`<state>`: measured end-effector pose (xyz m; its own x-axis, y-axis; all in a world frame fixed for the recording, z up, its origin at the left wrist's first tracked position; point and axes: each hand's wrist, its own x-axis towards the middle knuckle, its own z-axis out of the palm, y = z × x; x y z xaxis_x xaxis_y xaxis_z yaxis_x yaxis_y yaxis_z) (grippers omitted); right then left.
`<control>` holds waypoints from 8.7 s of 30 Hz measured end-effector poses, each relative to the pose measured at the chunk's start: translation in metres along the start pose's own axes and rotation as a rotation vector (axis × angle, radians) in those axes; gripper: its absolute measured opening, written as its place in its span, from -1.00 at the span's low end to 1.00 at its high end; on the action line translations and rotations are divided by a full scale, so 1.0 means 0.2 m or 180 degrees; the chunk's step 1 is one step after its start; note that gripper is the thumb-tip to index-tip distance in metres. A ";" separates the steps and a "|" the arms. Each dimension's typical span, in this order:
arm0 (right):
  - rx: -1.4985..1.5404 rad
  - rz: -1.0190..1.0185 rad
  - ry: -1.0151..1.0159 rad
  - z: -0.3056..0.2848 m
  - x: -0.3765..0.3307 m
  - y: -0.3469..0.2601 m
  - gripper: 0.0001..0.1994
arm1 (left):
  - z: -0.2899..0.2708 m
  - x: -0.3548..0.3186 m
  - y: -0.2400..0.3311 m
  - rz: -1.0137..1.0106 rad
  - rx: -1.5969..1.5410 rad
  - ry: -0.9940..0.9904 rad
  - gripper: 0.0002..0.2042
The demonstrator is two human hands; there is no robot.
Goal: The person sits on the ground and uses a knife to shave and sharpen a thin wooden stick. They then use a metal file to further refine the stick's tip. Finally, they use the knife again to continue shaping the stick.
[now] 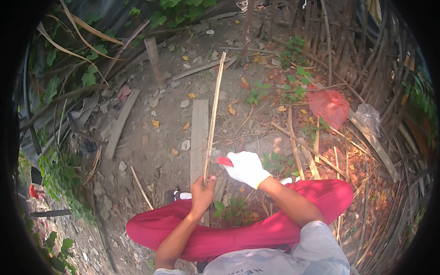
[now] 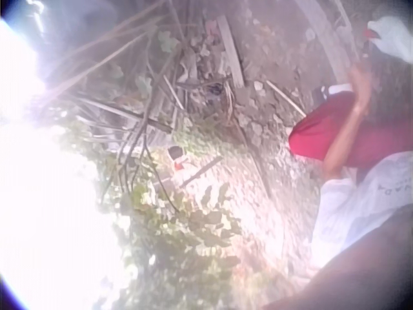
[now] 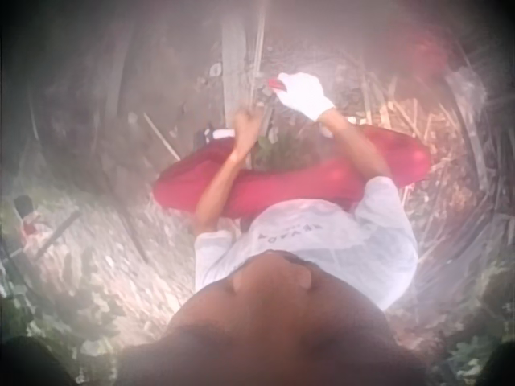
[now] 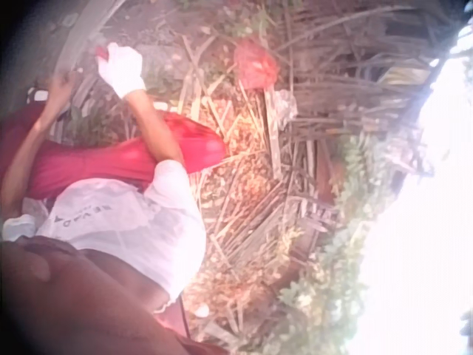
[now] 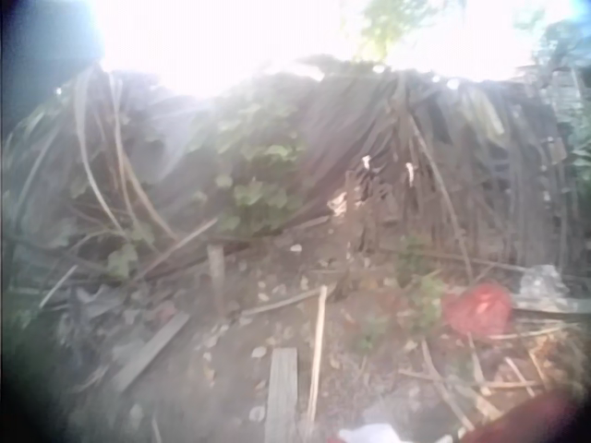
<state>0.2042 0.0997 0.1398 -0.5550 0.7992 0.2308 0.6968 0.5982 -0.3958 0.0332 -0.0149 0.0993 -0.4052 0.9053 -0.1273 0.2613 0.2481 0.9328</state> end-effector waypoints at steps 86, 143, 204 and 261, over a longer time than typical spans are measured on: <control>-0.0795 0.1423 -0.1115 0.21 0.33 0.54 -0.74 | -0.12 -0.37 0.02 -0.0231 0.1319 -0.1020 -0.67; -0.0159 0.0209 -0.1391 0.26 0.13 -0.10 -0.75 | -0.14 -0.12 0.08 -0.1967 -0.1966 -0.0788 -0.72; 0.0058 0.2274 -0.0707 0.41 0.57 0.54 -0.69 | -0.85 -0.77 0.12 -0.3233 -0.2443 -0.1239 -0.77; 0.2806 0.1102 0.1105 -0.26 0.21 0.12 -0.63 | -0.46 0.18 0.01 -0.0348 -0.0621 0.0786 -0.64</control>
<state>0.2206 0.1508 0.1857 -0.1248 0.9776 0.1692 0.1319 0.1854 -0.9738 -0.0610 -0.0132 0.1270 -0.6280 0.7601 -0.1669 0.0415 0.2468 0.9682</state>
